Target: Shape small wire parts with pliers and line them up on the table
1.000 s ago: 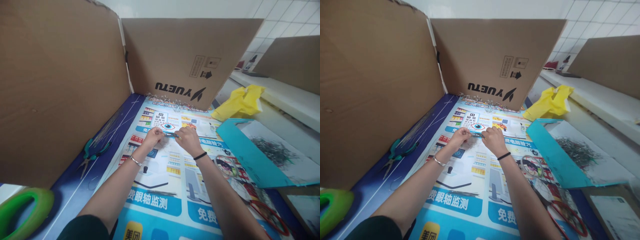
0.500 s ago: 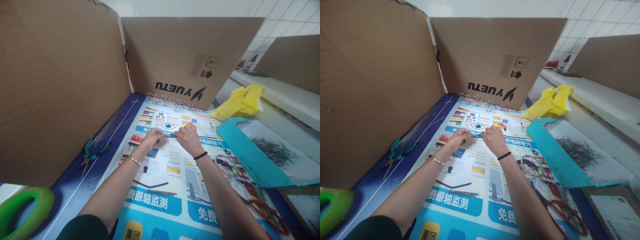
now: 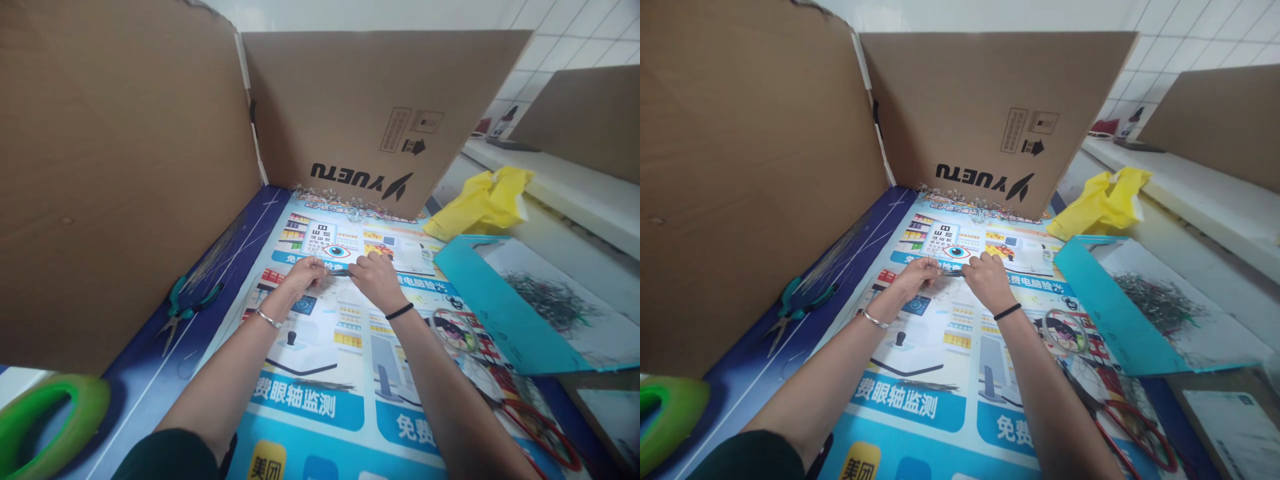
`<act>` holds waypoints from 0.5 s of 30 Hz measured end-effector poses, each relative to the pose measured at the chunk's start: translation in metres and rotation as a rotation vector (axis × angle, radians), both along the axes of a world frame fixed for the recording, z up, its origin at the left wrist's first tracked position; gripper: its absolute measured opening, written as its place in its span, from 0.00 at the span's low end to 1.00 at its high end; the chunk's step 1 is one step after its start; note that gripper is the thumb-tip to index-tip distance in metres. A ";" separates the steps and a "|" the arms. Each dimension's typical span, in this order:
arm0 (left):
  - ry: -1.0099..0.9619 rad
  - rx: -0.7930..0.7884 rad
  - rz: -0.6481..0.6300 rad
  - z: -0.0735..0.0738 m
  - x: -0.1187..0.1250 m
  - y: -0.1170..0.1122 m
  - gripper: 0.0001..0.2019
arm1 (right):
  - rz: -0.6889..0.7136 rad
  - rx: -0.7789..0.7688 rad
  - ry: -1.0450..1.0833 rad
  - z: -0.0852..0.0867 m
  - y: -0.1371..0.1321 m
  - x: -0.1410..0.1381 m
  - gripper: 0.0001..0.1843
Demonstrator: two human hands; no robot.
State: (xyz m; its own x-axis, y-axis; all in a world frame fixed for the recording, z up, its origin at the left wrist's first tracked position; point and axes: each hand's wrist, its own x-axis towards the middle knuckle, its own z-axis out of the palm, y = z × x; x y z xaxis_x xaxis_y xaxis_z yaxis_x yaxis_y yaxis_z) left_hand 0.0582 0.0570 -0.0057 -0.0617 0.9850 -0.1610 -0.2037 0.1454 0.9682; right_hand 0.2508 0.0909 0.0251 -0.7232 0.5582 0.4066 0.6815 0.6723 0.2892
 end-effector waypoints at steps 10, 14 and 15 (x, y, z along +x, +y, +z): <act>0.046 0.011 -0.017 -0.003 -0.003 0.002 0.12 | -0.016 -0.042 0.016 -0.004 0.000 -0.001 0.13; 0.054 0.013 -0.024 -0.003 -0.003 0.002 0.11 | -0.030 -0.064 0.013 -0.004 -0.001 -0.002 0.14; 0.056 0.016 -0.024 -0.004 -0.004 0.002 0.11 | -0.035 -0.071 0.013 -0.004 -0.001 -0.002 0.14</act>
